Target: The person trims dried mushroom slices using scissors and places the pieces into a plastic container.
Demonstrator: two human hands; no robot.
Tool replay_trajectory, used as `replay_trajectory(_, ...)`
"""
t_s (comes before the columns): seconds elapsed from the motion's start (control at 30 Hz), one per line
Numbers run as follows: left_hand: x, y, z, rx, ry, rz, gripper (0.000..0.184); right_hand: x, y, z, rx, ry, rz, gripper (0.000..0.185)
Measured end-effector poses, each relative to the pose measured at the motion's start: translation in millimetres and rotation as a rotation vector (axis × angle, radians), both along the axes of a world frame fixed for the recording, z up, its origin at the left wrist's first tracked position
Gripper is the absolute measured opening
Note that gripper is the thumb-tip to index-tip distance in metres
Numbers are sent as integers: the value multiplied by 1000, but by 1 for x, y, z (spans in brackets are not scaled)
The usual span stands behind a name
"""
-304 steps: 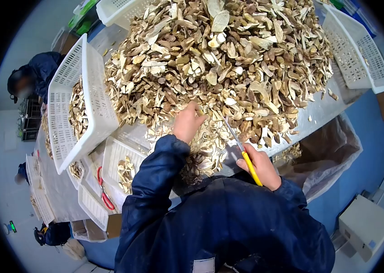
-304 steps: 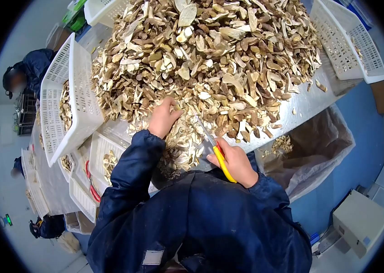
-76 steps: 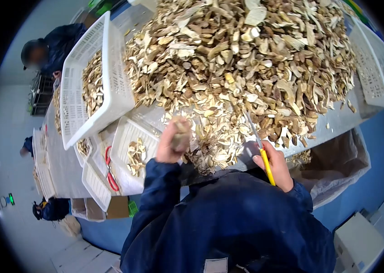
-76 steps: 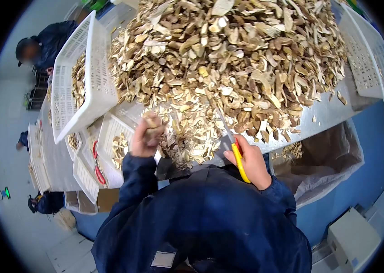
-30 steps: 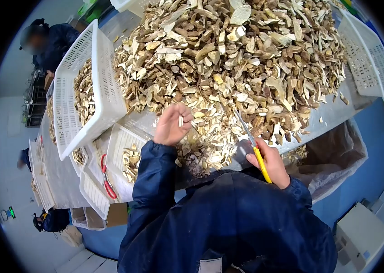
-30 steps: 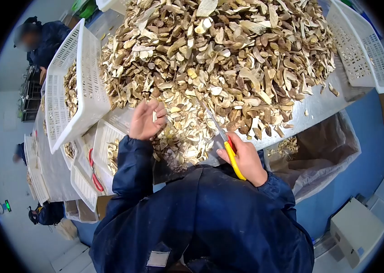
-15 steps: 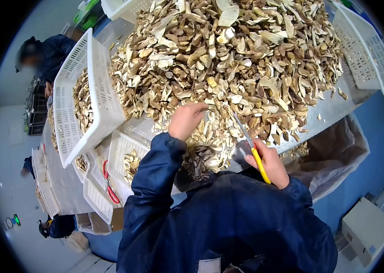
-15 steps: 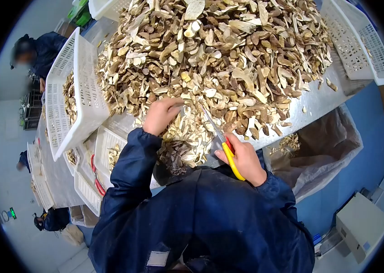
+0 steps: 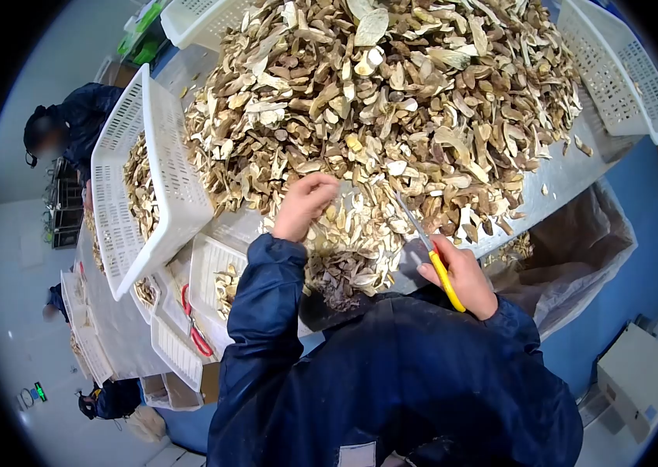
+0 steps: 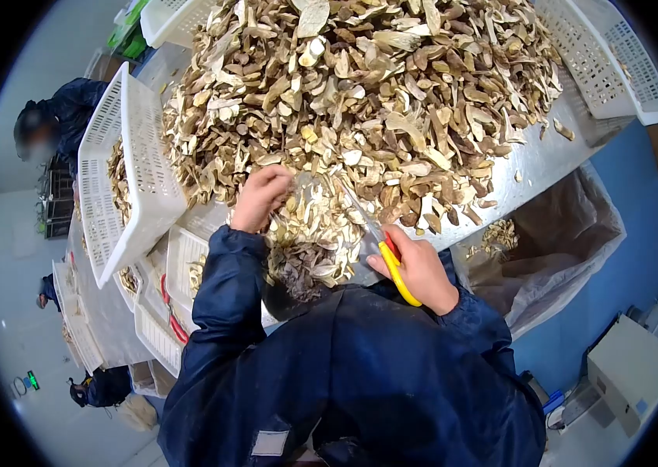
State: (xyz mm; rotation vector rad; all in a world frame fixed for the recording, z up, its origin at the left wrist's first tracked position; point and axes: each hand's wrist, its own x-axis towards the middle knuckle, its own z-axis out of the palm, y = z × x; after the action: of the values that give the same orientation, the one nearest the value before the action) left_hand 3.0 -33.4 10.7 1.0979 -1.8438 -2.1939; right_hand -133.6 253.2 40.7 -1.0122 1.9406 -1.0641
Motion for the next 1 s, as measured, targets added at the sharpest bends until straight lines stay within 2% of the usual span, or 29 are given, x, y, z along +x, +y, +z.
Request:
replay_trajectory(0.07,-19,11,-4,-747,-129,-198,26,2,1,-2,-13,-3,7,49)
replay_trajectory(0.1,-26,15,-7,-937,-187,-188,31,2,2,-1,-4,4,7,50)
replay_trajectory(0.13,-31,17,-15,-1108,-145,-177,27,2,3,1,6,10,5,50)
replay_trajectory(0.2,-36,20,-20,-1242,-273,-243,25,2,6,3,19,22,-12,50)
replay_trajectory(0.3,-35,15,-22,-1233,-118,-213,21,1,7,4,24,31,-32,50)
replay_trajectory(0.4,-21,9,-13,-773,-198,-135,16,0,6,5,21,23,-33,49)
replay_trajectory(0.57,-9,19,-2,-936,-123,-137,16,3,2,-5,-7,23,2,49)
replay_trajectory(0.6,-14,22,-1,-1029,-174,-176,17,3,1,-4,1,17,14,49)
replay_trajectory(0.67,-23,24,-12,-1220,-94,-205,18,4,-1,0,19,10,28,49)
replay_trajectory(0.77,-29,21,-24,-1232,-117,-210,15,3,1,5,29,17,24,50)
replay_trajectory(0.8,-28,19,-25,-1157,-105,-188,15,2,1,7,32,24,12,50)
replay_trajectory(0.87,-23,24,-3,-1025,-113,-116,13,1,1,9,35,32,-9,49)
replay_trajectory(1.0,-4,49,41,-1074,-67,41,8,4,-4,1,39,-9,48,52)
